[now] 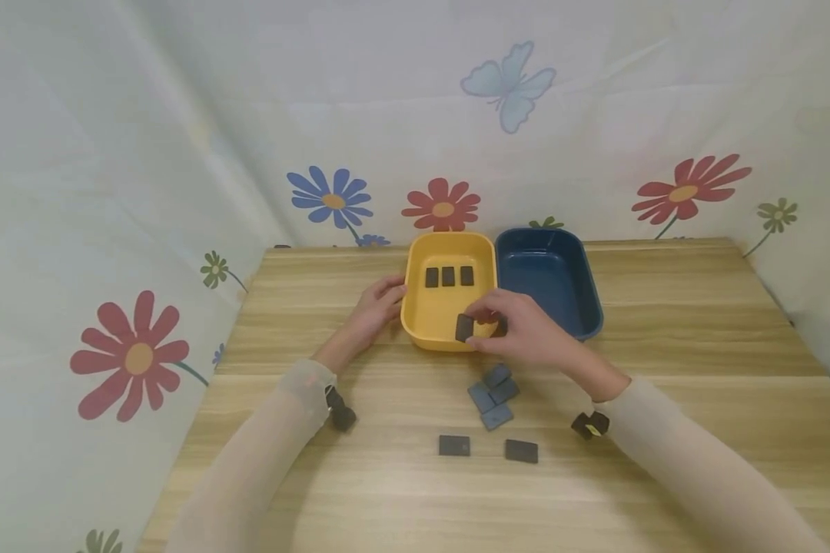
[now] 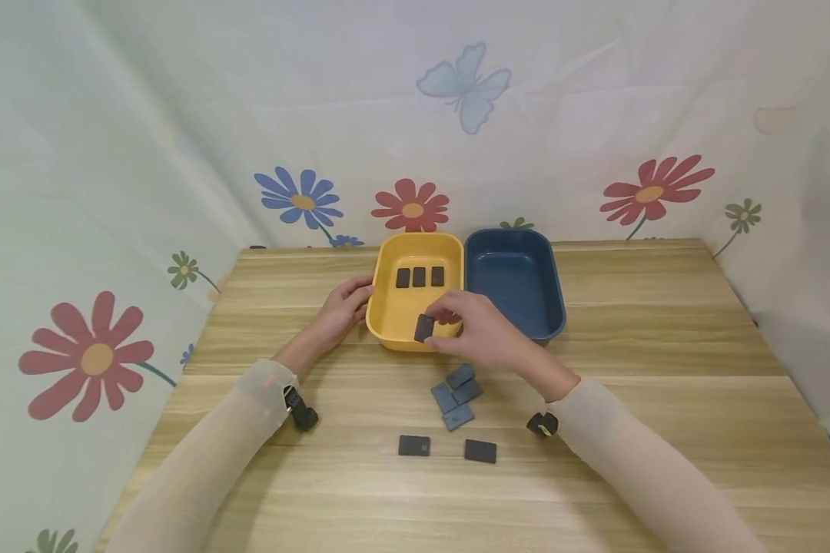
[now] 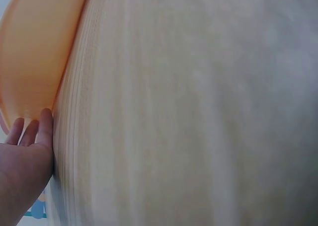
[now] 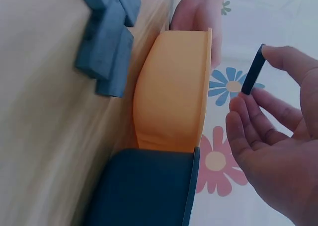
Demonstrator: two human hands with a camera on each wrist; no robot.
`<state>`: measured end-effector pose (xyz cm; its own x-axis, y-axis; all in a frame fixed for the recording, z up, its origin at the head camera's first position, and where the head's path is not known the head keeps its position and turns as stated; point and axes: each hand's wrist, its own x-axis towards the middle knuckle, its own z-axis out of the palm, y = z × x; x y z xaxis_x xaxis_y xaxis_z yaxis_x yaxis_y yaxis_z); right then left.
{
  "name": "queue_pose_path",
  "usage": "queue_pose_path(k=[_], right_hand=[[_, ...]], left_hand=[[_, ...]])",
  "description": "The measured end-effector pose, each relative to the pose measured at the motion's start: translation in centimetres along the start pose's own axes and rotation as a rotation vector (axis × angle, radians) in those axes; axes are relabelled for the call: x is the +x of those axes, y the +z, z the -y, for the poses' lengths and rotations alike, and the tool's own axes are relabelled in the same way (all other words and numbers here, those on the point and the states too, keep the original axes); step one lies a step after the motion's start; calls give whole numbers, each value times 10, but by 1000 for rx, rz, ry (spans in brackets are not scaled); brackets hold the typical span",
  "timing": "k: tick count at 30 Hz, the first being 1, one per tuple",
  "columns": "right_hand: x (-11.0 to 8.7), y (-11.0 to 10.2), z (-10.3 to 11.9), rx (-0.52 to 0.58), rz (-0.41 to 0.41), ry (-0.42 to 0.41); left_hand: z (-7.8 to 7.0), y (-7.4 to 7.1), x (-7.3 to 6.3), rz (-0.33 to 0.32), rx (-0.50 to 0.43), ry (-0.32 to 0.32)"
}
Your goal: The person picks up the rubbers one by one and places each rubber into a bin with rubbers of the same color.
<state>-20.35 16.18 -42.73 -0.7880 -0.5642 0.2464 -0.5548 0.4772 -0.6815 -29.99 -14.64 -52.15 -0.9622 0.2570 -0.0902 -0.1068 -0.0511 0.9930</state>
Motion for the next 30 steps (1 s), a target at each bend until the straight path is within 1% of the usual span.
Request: queue_pose_path(k=[5,7,10,14,17,22,30], right_hand=[[26,5,0,-32,-29,84],[36,7,-2,-43,-32,105],[50,13,-7,-63,-26,113],[67,19,-16,-113,6,133],[77,22,-20,-144,31,161],[91,24,-20,-160,60,201],[106,31,-25,-193,82,200]], left_hand=[[1,-1,1,3,3,0],[2,-2,1,5,7,1],[2,-2,2,6,5,0],[2,-1,2,2,2,-2],[2,0,1,3,3,-3],[3,0,1,12,-3,4],[2,-1,1,11,-2,-1]])
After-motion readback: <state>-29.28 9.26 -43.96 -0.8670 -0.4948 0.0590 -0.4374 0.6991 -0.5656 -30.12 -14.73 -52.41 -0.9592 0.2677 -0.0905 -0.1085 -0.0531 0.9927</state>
